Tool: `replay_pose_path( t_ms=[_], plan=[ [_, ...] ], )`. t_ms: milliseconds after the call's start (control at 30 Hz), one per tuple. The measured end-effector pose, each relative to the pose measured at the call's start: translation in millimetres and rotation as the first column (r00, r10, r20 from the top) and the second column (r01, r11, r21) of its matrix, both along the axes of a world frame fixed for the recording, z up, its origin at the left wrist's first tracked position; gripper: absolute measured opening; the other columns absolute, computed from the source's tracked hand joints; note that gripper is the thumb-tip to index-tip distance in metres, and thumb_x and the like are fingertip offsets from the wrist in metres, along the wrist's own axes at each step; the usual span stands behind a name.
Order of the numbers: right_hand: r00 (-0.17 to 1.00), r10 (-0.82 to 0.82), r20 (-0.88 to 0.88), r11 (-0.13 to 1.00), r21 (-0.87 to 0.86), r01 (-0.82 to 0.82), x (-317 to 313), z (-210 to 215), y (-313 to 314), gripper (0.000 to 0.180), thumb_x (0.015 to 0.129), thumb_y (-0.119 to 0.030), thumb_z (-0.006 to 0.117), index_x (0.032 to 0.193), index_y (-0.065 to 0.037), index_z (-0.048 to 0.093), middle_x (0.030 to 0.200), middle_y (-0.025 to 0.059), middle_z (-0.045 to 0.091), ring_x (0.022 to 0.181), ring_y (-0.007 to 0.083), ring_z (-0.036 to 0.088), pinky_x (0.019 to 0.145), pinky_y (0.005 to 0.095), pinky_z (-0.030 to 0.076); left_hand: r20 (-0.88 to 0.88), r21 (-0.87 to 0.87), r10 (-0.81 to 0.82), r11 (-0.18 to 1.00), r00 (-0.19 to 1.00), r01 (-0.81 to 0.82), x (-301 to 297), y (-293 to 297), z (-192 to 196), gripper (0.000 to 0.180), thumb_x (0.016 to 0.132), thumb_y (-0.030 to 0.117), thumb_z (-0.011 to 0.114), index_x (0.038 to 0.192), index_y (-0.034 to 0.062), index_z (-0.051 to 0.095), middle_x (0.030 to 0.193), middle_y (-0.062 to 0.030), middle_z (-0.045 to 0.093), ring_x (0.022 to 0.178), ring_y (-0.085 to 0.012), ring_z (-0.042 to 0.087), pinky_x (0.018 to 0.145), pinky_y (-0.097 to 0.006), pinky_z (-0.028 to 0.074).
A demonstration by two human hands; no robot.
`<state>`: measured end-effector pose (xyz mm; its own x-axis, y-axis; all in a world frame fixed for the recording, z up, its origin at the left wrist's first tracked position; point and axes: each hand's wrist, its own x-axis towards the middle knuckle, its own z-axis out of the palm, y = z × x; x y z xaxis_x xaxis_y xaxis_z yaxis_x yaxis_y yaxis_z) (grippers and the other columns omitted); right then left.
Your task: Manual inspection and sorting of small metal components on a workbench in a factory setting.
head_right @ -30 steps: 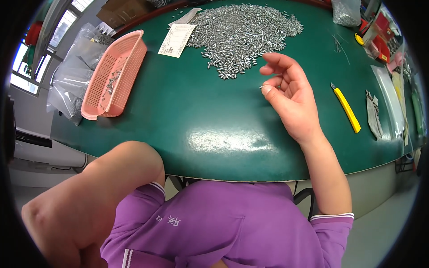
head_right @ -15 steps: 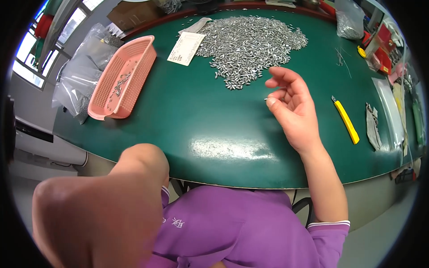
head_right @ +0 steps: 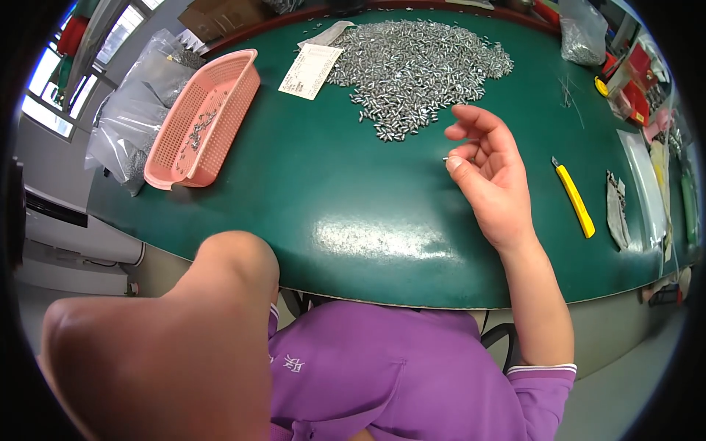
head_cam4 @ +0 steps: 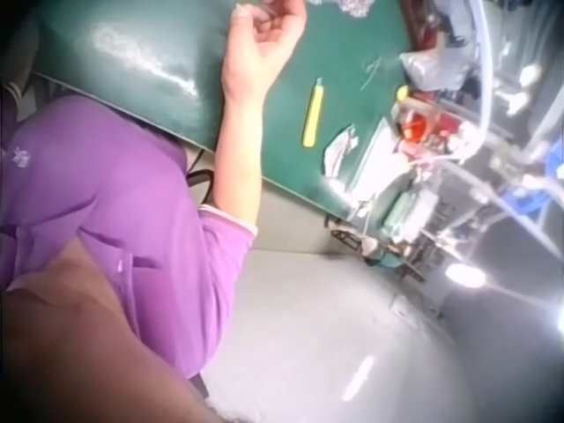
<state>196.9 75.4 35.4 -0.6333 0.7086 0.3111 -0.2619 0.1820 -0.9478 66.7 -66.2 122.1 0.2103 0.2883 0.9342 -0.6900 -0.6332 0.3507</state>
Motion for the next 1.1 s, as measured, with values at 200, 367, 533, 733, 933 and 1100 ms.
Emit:
replay_pose_path(
  t_ms=[200,367,533,733,933,1100],
  plan=[
    [1.000,-0.010,0.014,1.000,-0.008,0.010,0.4,1.3,-1.7,0.047,0.080,0.001,0.055,0.125,-0.002,0.042,0.110,0.0064,0.048,0.084,0.0063,0.047,0.080,0.0212,0.041,-0.020,-0.023,0.023,0.999,1.000,-0.023,-9.6,-8.3,-0.4,0.044,0.090,0.034,0.038,0.063,0.0038,0.056,0.058,-0.0048,0.056,0.047,-0.0158,0.048,0.051,-0.032,0.048],
    [1.000,-0.012,0.007,1.000,0.004,0.012,-0.1,0.5,1.1,0.047,0.080,0.001,0.055,0.125,-0.002,0.042,0.110,0.0064,0.048,0.084,0.0061,0.047,0.080,0.0211,0.041,-0.053,-0.043,0.045,0.998,0.998,-0.048,-11.6,-8.0,-0.9,0.046,0.092,0.036,0.036,0.063,0.0044,0.056,0.058,-0.0045,0.056,0.047,-0.0159,0.047,0.050,-0.033,0.049],
    [1.000,-0.012,-0.003,1.000,-0.016,0.012,-1.3,1.3,7.1,0.047,0.080,0.002,0.055,0.125,-0.002,0.042,0.110,0.0066,0.048,0.084,0.0063,0.047,0.080,0.0211,0.041,-0.070,-0.039,0.025,0.999,0.997,-0.028,-3.5,10.9,-1.2,0.049,0.093,0.037,0.035,0.063,0.0049,0.055,0.057,-0.0043,0.056,0.046,-0.0160,0.047,0.050,-0.033,0.049],
    [0.998,0.009,-0.062,0.992,-0.125,-0.017,-5.7,0.8,-2.0,0.048,0.079,0.004,0.056,0.125,-0.005,0.043,0.110,0.0054,0.048,0.084,0.0060,0.048,0.077,0.0207,0.042,-0.140,0.083,-0.082,0.992,0.987,0.094,-13.1,40.7,37.7,0.051,0.096,0.038,0.033,0.063,0.0056,0.055,0.057,-0.0039,0.056,0.045,-0.0161,0.046,0.050,-0.034,0.049],
    [0.994,0.053,-0.098,0.995,-0.077,-0.060,2.4,-2.0,1.1,0.046,0.080,0.003,0.055,0.124,-0.005,0.043,0.108,0.0045,0.048,0.081,0.0044,0.049,0.075,0.0199,0.043,0.157,-0.587,0.197,0.807,0.968,-0.069,-8.2,89.0,-2.5,0.059,0.097,0.046,0.020,0.062,0.0084,0.051,0.043,-0.0013,0.039,0.039,-0.0122,0.032,0.086,-0.038,0.047],
    [0.995,0.052,-0.090,0.998,-0.040,-0.055,2.0,0.6,1.8,0.045,0.080,0.003,0.054,0.123,-0.004,0.044,0.108,0.0051,0.050,0.081,0.0047,0.050,0.074,0.0203,0.044,0.221,-0.771,0.369,0.633,0.903,-0.070,-14.7,101.9,-7.7,0.056,0.097,0.042,0.022,0.061,0.0084,0.048,0.041,-0.0010,0.033,0.039,-0.0106,0.028,0.088,-0.039,0.046]
  ],
)
